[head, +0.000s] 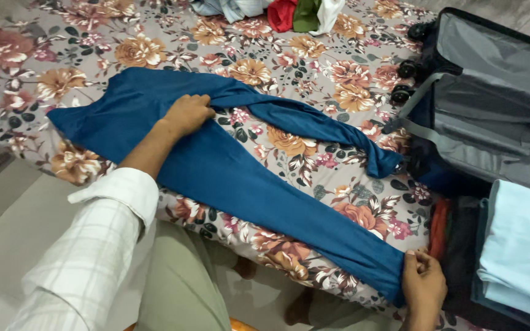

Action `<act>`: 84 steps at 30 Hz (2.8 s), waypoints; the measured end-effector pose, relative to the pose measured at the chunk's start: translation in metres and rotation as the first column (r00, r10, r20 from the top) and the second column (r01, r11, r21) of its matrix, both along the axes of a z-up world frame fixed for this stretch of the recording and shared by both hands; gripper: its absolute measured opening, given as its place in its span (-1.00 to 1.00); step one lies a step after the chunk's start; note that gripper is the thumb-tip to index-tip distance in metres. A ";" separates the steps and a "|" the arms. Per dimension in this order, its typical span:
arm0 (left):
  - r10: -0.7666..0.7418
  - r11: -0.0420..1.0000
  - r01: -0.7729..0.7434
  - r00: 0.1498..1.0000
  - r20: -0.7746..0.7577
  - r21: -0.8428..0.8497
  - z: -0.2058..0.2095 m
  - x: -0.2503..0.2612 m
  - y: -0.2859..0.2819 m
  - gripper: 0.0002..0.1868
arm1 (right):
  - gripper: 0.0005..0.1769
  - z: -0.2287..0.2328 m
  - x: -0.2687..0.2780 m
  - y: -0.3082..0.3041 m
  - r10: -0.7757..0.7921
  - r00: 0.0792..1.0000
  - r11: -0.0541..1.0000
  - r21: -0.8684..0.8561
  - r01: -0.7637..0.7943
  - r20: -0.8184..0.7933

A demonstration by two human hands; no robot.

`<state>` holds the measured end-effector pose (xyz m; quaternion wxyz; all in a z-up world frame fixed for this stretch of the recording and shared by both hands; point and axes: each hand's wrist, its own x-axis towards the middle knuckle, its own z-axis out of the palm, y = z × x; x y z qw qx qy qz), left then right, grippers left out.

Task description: The person folds a light blue t-shirt and then a pair of blue leggings by hand on a bed, placing the folded clothes onto a stack next to an open suitcase.

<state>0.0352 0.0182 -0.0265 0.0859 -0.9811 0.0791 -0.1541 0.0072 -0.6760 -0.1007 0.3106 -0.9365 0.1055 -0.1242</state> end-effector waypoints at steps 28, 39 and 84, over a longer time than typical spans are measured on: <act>0.168 0.956 -0.017 0.851 0.497 -0.294 -0.041 0.049 -0.007 -0.94 | -0.73 0.039 -0.012 0.069 -0.028 0.931 1.000 0.009 0.027 0.363; 0.067 0.696 0.263 0.903 0.424 -0.669 -0.027 0.015 0.007 -0.59 | -0.70 0.003 0.002 0.039 0.031 0.927 0.985 -0.171 0.036 0.373; 0.697 -0.345 0.286 0.716 -0.040 -0.894 -0.048 -0.188 0.278 -0.73 | -0.68 -0.030 -0.034 -0.006 -0.152 0.940 0.987 0.093 0.129 0.306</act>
